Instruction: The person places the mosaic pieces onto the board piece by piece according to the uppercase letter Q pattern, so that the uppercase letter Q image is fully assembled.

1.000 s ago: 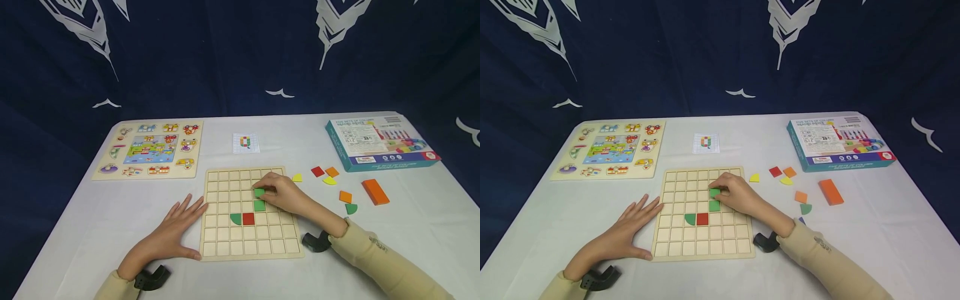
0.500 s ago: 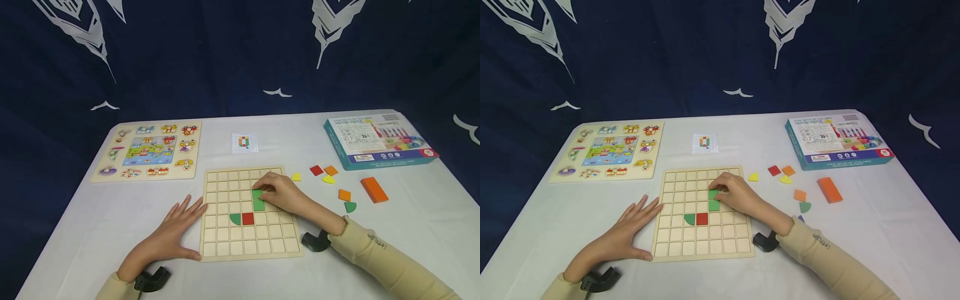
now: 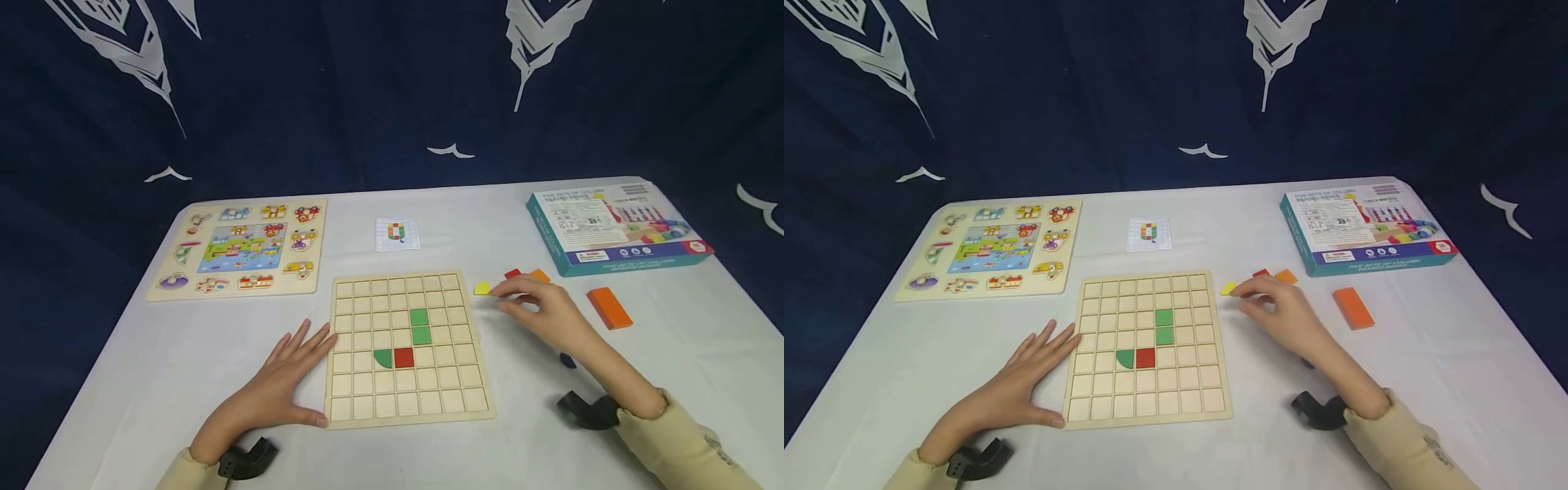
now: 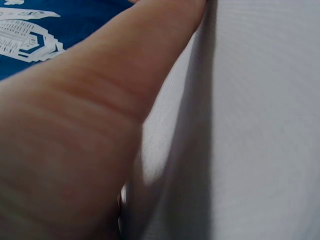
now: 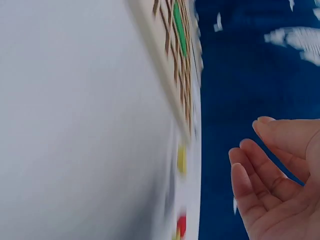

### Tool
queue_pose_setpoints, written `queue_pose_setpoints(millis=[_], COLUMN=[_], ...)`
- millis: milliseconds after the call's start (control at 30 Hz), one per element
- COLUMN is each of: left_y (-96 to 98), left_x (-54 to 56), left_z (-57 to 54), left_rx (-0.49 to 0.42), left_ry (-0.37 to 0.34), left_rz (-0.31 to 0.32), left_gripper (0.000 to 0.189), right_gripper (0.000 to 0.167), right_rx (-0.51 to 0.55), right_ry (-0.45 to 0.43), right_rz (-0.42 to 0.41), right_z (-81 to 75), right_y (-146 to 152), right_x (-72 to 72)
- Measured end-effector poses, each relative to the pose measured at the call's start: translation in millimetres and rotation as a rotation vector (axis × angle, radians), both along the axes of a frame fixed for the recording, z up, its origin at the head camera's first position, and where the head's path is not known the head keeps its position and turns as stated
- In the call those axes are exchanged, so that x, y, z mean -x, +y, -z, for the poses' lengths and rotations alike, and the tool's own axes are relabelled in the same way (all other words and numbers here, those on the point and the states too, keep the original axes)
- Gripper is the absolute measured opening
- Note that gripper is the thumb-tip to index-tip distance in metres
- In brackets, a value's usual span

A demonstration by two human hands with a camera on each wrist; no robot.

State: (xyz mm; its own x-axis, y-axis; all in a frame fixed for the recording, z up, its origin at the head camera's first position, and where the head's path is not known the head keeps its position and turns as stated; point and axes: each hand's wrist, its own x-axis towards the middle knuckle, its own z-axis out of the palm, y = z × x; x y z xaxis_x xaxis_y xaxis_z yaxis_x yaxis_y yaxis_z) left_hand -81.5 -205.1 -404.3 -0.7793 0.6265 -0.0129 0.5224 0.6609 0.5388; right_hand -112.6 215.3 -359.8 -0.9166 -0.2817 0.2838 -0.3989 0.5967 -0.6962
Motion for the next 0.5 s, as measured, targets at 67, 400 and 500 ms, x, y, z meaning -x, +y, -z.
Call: queue_pose_setpoints(millis=[67, 400, 500], left_y=[-0.4, -1.3, -0.4], left_x=[1.1, 2.5, 1.3], left_z=[0.2, 1.8, 2.0], left_rx=[0.005, 0.005, -0.003], left_ry=[-0.005, 0.001, -0.001], left_rz=[0.004, 0.000, -0.002], left_gripper=[0.119, 0.119, 0.119], right_gripper=[0.019, 0.025, 0.029], right_rx=[-0.042, -0.192, -0.230], right_ry=[-0.022, -0.197, -0.222], right_rz=[0.058, 0.182, 0.199], right_z=[-0.9, 13.3, 19.4], right_y=[19.9, 87.2, 90.0], right_x=[-8.8, -40.1, -42.1])
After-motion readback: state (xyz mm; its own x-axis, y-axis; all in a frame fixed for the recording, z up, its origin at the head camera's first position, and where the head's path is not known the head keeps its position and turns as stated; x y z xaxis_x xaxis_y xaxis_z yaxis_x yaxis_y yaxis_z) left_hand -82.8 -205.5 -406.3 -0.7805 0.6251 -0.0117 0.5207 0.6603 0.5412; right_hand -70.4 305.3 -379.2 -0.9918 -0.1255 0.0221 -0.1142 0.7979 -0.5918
